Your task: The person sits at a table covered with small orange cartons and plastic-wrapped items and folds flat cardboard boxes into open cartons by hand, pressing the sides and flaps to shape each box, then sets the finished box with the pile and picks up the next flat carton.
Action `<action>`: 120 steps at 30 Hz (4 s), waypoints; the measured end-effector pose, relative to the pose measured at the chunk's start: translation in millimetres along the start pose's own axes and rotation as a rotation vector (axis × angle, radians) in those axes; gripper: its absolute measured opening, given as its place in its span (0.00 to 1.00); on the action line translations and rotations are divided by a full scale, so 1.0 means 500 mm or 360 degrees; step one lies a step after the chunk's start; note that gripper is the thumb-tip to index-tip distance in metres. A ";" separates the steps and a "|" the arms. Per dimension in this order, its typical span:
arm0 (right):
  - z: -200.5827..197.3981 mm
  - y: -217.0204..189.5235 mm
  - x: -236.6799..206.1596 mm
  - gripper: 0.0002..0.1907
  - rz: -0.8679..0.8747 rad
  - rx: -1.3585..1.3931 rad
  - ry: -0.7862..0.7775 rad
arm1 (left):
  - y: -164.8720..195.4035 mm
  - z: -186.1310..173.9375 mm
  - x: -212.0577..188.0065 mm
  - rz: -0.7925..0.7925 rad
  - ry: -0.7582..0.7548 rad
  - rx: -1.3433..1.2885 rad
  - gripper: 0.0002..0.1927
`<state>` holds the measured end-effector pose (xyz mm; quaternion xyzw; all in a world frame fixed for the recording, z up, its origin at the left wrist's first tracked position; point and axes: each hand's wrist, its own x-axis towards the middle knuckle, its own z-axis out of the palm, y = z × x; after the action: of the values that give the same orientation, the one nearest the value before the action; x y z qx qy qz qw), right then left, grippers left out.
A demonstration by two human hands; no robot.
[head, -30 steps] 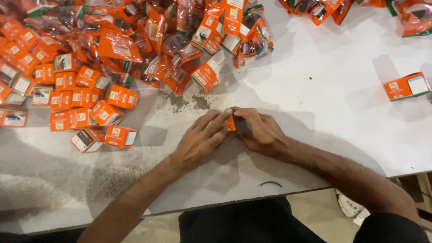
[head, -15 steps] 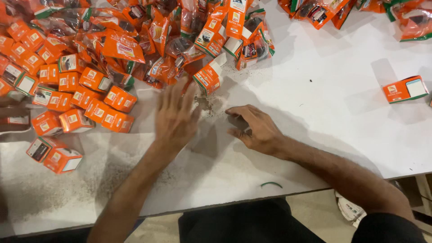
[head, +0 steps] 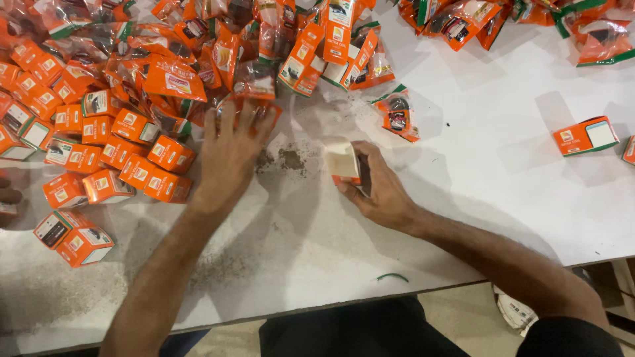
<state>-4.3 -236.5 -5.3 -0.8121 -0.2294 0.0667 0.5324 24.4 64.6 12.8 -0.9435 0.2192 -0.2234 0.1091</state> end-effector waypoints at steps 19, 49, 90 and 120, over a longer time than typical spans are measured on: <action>0.003 0.013 0.006 0.26 -0.0155 -0.0399 0.0087 | 0.167 -0.035 -0.044 0.0638 0.0905 -0.1198 0.17; 0.020 -0.021 -0.032 0.38 -0.0578 -0.0512 0.0087 | 0.204 -0.006 0.023 -0.0930 -0.0432 -0.2473 0.11; 0.016 0.008 -0.007 0.27 -0.0421 -0.0623 -0.0003 | 0.159 0.013 -0.022 0.0285 0.0457 -0.1768 0.09; -0.038 -0.026 -0.007 0.43 0.0161 0.0004 0.0012 | 0.134 -0.063 0.114 0.0183 -0.0319 -0.1385 0.15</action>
<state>-4.6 -249.9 13.9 -0.8223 -0.1859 0.0908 0.5301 31.2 -24.1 41.7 -0.9049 0.3332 -0.0117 -0.2648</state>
